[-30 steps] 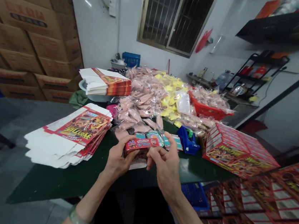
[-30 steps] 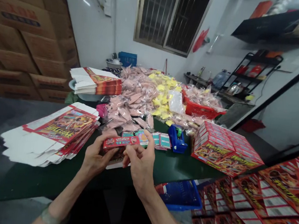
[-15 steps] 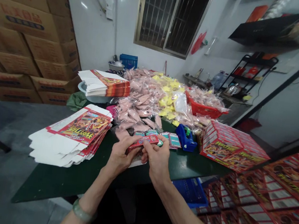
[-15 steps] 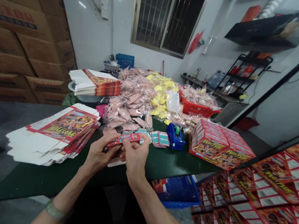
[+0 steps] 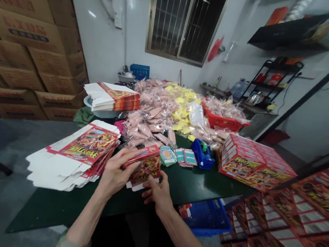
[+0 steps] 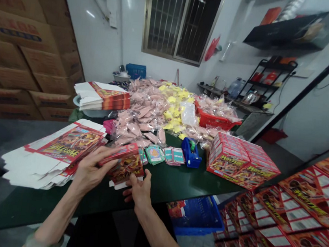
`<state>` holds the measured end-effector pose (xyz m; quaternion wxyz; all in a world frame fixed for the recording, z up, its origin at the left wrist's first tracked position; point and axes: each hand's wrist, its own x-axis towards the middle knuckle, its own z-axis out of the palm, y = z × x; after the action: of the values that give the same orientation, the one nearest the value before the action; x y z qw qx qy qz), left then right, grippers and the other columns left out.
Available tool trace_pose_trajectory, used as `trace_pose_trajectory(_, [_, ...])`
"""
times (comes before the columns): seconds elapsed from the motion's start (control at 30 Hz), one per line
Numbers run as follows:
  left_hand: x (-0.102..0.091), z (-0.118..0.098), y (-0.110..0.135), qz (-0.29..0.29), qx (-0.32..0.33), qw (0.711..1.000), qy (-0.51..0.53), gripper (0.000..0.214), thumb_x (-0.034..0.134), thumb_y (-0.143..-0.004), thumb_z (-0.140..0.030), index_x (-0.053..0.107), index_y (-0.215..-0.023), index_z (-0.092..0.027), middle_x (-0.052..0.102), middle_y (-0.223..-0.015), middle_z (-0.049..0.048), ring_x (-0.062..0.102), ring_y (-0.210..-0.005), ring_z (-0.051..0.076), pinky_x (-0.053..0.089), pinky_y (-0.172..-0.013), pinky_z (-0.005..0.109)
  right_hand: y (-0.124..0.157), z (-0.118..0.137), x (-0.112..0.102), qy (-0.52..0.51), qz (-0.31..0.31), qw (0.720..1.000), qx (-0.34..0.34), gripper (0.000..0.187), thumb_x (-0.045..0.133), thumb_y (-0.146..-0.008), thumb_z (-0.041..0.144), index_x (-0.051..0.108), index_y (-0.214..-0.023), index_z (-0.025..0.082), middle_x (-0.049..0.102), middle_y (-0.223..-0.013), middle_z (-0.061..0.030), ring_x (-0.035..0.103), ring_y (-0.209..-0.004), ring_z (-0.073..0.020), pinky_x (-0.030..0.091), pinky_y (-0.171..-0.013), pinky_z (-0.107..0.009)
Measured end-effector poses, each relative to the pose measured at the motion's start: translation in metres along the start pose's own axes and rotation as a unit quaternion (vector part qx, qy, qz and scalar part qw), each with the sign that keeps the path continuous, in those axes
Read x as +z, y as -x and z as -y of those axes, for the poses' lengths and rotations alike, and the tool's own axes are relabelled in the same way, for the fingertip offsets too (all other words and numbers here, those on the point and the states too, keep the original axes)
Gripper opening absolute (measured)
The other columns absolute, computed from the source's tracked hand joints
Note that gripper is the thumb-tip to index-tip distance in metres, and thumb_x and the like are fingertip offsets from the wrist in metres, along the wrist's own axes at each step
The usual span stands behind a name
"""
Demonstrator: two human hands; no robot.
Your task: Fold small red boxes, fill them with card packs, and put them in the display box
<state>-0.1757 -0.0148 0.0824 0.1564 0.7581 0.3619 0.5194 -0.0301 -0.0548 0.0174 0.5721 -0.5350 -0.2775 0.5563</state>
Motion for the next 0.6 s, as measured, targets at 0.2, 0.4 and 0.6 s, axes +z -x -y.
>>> trace_pose_trajectory(0.2, [0.007, 0.009, 0.054, -0.233, -0.221, 0.946, 0.051, 0.049, 0.065, -0.075, -0.034, 0.054, -0.120, -0.020, 0.064, -0.107, 0.0056, 0.064, -0.089, 0.017, 0.052, -0.084, 0.029, 0.010, 0.050, -0.003, -0.021, 0.030, 0.976, -0.214, 0.073, 0.062, -0.078, 0.032, 0.020, -0.137, 0.019, 0.067, -0.106, -0.0076, 0.064, -0.094, -0.0176, 0.051, -0.081, -0.031])
trace_pose_trajectory(0.4, [0.020, 0.003, 0.069, -0.225, -0.190, 0.955, 0.016, 0.071, 0.073, -0.066, -0.033, 0.043, -0.129, -0.021, 0.056, -0.122, 0.0103, 0.058, -0.104, 0.022, 0.046, -0.095, 0.037, 0.003, 0.108, -0.006, 0.425, 0.095, 0.735, -0.519, 0.060, 0.056, -0.079, 0.015, 0.036, -0.136, 0.016, 0.065, -0.105, -0.0132, 0.058, -0.098, -0.0258, 0.042, -0.089, -0.041])
trace_pose_trajectory(0.6, [0.017, 0.005, 0.039, -0.002, -0.189, 0.981, 0.034, 0.032, 0.067, -0.070, -0.042, 0.066, -0.089, -0.016, 0.070, -0.074, 0.0027, 0.064, -0.065, 0.018, 0.054, -0.059, 0.024, 0.005, 0.113, 0.009, 0.481, 0.323, 0.591, -0.561, 0.053, 0.045, -0.086, 0.016, 0.034, -0.138, 0.019, 0.062, -0.111, -0.0106, 0.057, -0.101, -0.0212, 0.044, -0.088, -0.036])
